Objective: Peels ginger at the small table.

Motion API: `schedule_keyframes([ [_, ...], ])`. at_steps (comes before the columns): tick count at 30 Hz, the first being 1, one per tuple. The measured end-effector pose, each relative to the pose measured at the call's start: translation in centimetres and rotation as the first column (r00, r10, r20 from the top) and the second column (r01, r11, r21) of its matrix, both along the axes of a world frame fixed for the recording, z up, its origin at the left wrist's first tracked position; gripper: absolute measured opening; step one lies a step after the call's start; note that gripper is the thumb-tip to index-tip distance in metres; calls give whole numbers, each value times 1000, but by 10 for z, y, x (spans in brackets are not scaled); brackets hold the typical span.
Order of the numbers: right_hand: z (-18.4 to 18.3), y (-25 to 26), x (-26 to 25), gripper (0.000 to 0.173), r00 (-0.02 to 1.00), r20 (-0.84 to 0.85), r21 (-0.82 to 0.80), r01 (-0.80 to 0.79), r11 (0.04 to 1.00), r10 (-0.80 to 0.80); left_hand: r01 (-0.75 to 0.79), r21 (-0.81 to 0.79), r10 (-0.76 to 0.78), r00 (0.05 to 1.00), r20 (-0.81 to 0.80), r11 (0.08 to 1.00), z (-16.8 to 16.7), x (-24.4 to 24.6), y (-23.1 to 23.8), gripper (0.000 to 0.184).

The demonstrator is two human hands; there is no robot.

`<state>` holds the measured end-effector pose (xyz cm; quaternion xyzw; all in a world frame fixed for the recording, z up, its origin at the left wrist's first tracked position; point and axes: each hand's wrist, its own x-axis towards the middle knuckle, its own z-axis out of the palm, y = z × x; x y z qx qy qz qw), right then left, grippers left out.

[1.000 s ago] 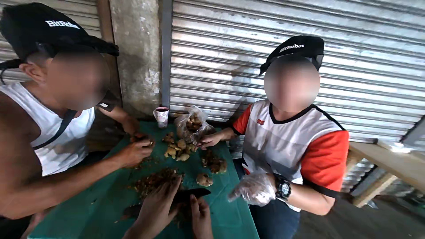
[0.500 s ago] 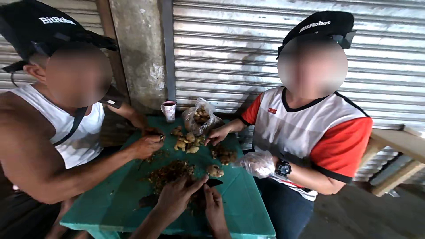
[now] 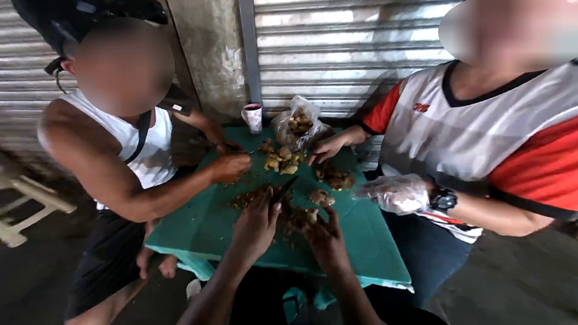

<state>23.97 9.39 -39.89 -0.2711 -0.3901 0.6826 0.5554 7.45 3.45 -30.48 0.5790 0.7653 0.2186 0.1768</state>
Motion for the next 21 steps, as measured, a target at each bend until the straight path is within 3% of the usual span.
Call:
schedule_keyframes([
  [3, 0, 2, 5, 46, 993, -115, -95, -38, 995, 27, -57, -101, 57, 998, -4, 993, -5, 5, 4, 63],
  [7, 1, 5, 6, 32, 971, -227, -102, -97, 990, 72, 6, 135, -14, 998, 57, 991, -17, 21, -11, 54],
  [9, 1, 5, 6, 33, 970, -233, -100, -97, 990, 71, 58, 169, -75, 993, 95, 984, -25, 33, -20, 53],
  [12, 4, 3, 6, 36, 975, -210, -112, -93, 989, 68, 116, 77, -127, 980, 151, 990, -35, 44, -28, 56],
  [15, 1, 3, 7, 69, 979, -177, -86, -118, 989, 102, 120, 111, -127, 990, 63, 987, -47, 51, -32, 53],
  [16, 1, 3, 8, 73, 978, -177, -82, -122, 989, 106, 116, 150, -124, 992, 40, 982, -50, 52, -34, 51],
  [21, -1, 4, 9, 65, 958, -258, -83, -148, 986, 122, 106, 234, -118, 992, 39, 966, -49, 52, -35, 46],
])
